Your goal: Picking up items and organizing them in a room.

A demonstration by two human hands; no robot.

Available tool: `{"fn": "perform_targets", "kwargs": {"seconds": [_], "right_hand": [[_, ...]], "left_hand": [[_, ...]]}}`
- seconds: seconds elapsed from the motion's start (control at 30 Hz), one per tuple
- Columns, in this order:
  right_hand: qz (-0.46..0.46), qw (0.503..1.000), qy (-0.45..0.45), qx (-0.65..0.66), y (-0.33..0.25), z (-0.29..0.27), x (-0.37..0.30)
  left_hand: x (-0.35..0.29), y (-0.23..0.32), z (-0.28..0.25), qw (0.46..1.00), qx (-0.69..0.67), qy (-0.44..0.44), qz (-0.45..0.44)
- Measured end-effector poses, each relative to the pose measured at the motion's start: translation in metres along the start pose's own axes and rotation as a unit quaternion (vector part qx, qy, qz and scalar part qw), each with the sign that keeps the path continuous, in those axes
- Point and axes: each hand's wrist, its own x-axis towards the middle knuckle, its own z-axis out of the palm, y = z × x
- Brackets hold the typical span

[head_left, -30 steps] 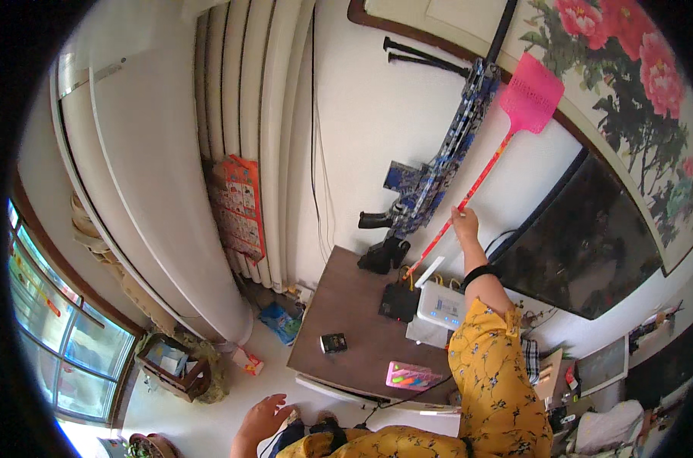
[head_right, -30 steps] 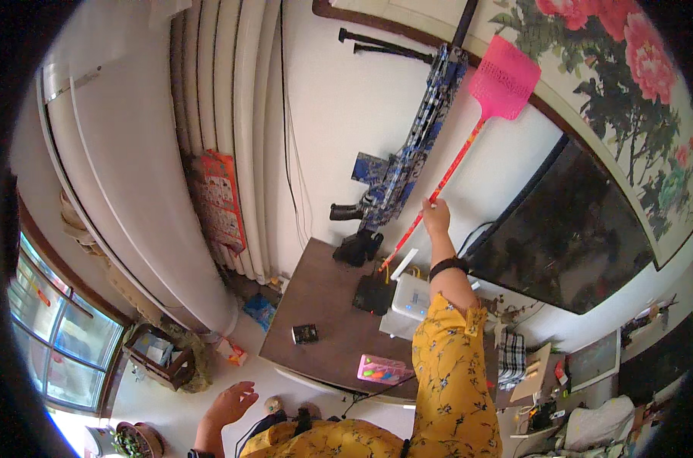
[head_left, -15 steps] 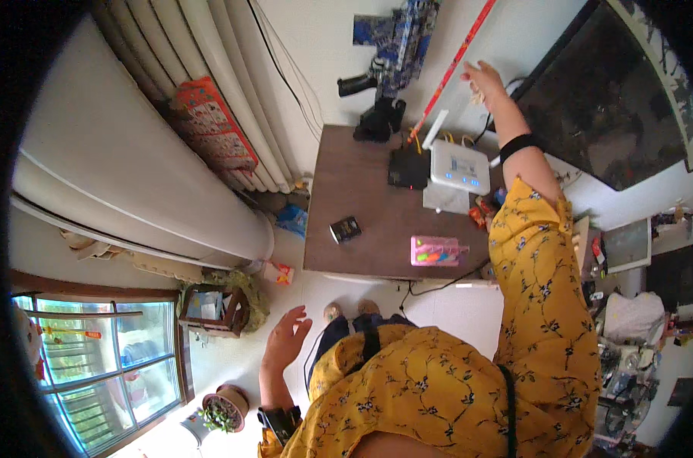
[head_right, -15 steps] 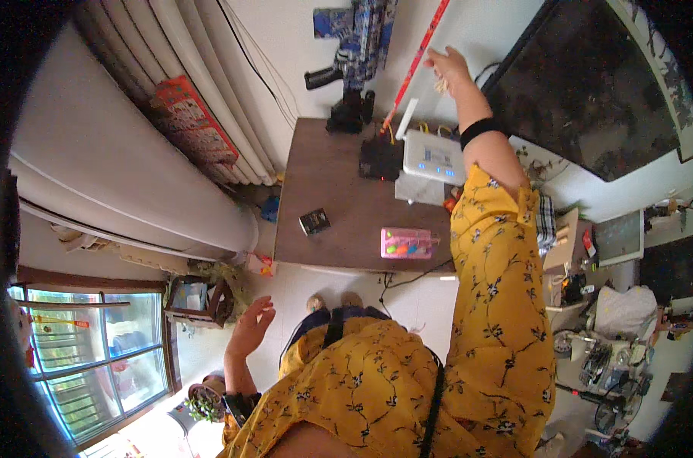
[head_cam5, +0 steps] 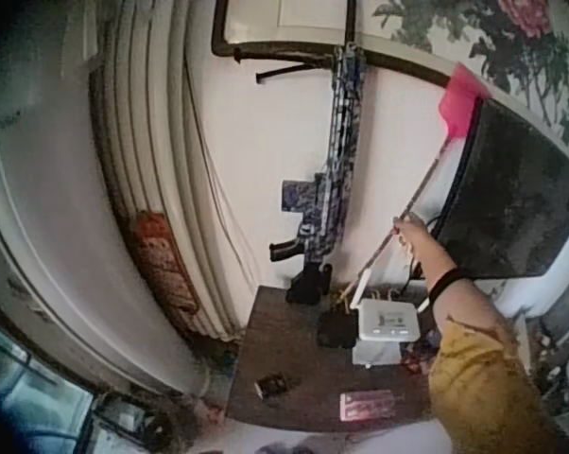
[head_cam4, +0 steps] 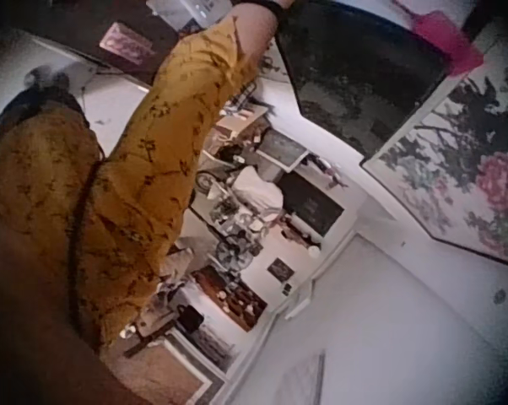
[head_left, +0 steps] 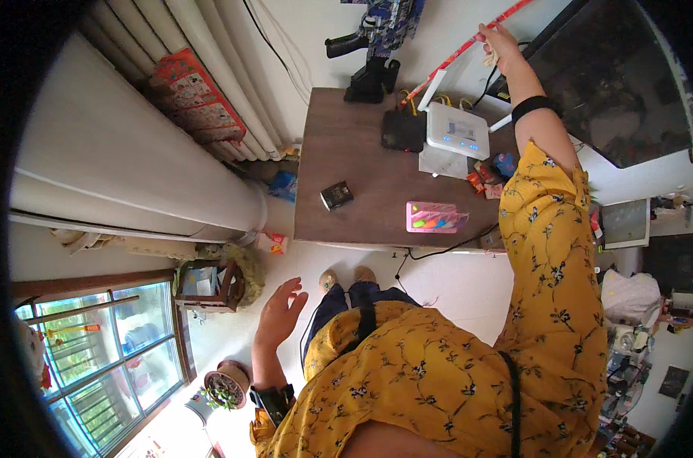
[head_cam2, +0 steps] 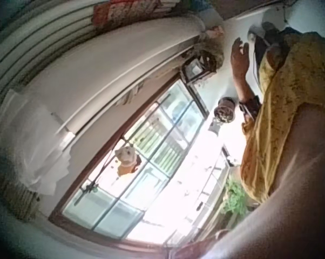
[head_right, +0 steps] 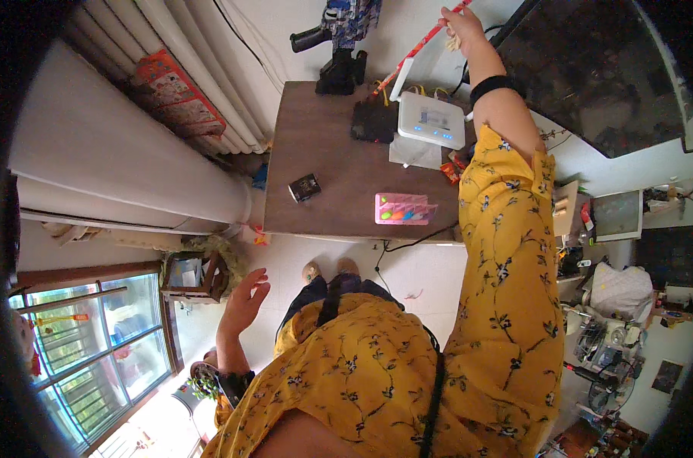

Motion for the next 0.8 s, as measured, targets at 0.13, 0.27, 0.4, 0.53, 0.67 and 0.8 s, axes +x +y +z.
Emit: {"fn": "perform_targets", "kwargs": {"seconds": [0.13,0.27,0.4,0.53,0.67,0.8], "right_hand": [[0.066,0.997,0.003,-0.046,0.006,-0.028,0.03],[0.025,0.996,0.074,0.038,0.013,-0.01,0.032],[0.012,0.994,0.082,0.075,0.005,0.0,0.017],[0.046,0.99,0.123,0.042,0.003,-0.001,0.001],[0.104,0.989,0.069,0.08,-0.004,-0.01,-0.029],[0.108,0.927,-0.026,0.357,-0.021,-0.034,-0.076]], "left_hand": [[0.001,-0.01,0.006,0.998,0.044,0.029,0.038],[0.001,-0.003,0.005,0.999,0.027,0.03,0.01],[0.0,-0.007,0.009,0.999,0.018,0.033,0.013],[-0.004,-0.014,0.015,0.999,-0.006,0.032,0.012],[-0.009,-0.024,0.02,1.0,-0.001,0.018,0.006],[0.001,-0.003,0.014,0.999,0.041,0.019,0.027]]}}
